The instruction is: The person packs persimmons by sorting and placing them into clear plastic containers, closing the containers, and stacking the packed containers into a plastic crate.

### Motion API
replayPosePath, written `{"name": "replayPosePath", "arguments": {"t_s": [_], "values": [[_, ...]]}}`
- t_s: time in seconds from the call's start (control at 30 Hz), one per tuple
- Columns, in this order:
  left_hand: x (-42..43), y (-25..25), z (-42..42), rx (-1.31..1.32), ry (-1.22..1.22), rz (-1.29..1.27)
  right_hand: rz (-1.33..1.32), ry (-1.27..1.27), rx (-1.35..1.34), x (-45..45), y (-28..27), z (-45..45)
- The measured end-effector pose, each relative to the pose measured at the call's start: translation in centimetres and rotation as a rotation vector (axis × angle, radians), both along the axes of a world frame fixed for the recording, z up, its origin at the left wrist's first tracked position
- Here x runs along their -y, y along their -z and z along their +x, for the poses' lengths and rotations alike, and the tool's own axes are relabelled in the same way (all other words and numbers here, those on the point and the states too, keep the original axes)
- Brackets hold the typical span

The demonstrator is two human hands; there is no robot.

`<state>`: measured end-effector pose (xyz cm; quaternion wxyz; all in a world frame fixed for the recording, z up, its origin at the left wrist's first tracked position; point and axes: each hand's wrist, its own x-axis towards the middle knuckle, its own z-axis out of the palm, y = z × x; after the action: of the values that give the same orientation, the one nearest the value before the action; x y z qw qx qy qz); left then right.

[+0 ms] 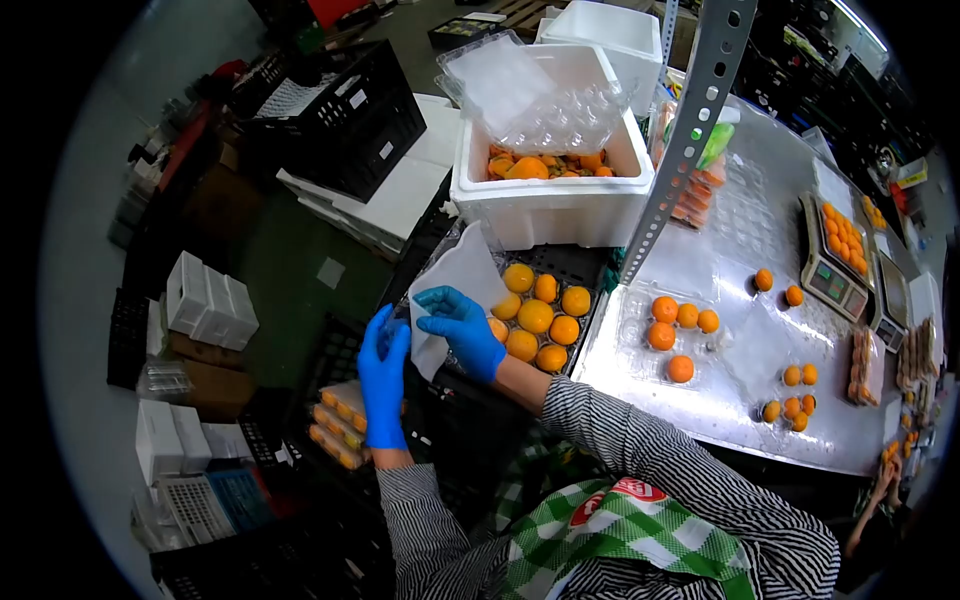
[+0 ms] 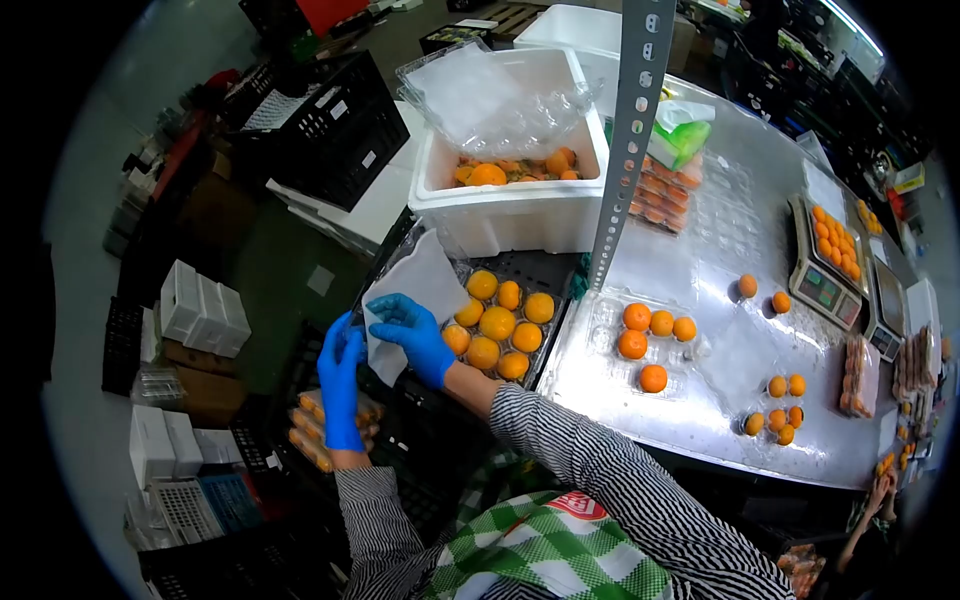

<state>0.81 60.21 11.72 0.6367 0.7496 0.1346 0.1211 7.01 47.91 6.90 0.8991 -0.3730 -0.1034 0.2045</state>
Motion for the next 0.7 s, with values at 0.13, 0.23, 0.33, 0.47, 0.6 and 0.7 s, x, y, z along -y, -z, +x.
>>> {"name": "replayPosePath", "arguments": {"t_s": [0.13, 0.23, 0.33, 0.47, 0.6, 0.7], "values": [[0.7, 0.2, -1.8, 0.056, 0.071, 0.237, -0.012, -0.052, 0.113, 1.1, -0.8, -0.4], [1.7, 1.3, -1.9, 0.068, -0.038, 0.354, -0.012, -0.073, 0.089, 1.6, -0.7, -0.6], [2.6, 2.5, -1.7, 0.124, -0.217, 0.391, 0.037, -0.098, -0.012, 2.5, -0.9, -1.2], [3.8, 2.9, -1.6, 0.11, -0.318, 0.439, 0.0, 0.018, 0.017, 3.8, 0.9, -1.5], [5.9, 3.1, -2.4, 0.182, -0.317, 0.685, 0.042, 0.067, -0.169, 6.3, 0.8, -1.1], [7.7, 3.4, -3.2, 0.247, -0.281, 0.888, 0.07, 0.064, -0.277, 7.7, -0.5, -0.1]]}}
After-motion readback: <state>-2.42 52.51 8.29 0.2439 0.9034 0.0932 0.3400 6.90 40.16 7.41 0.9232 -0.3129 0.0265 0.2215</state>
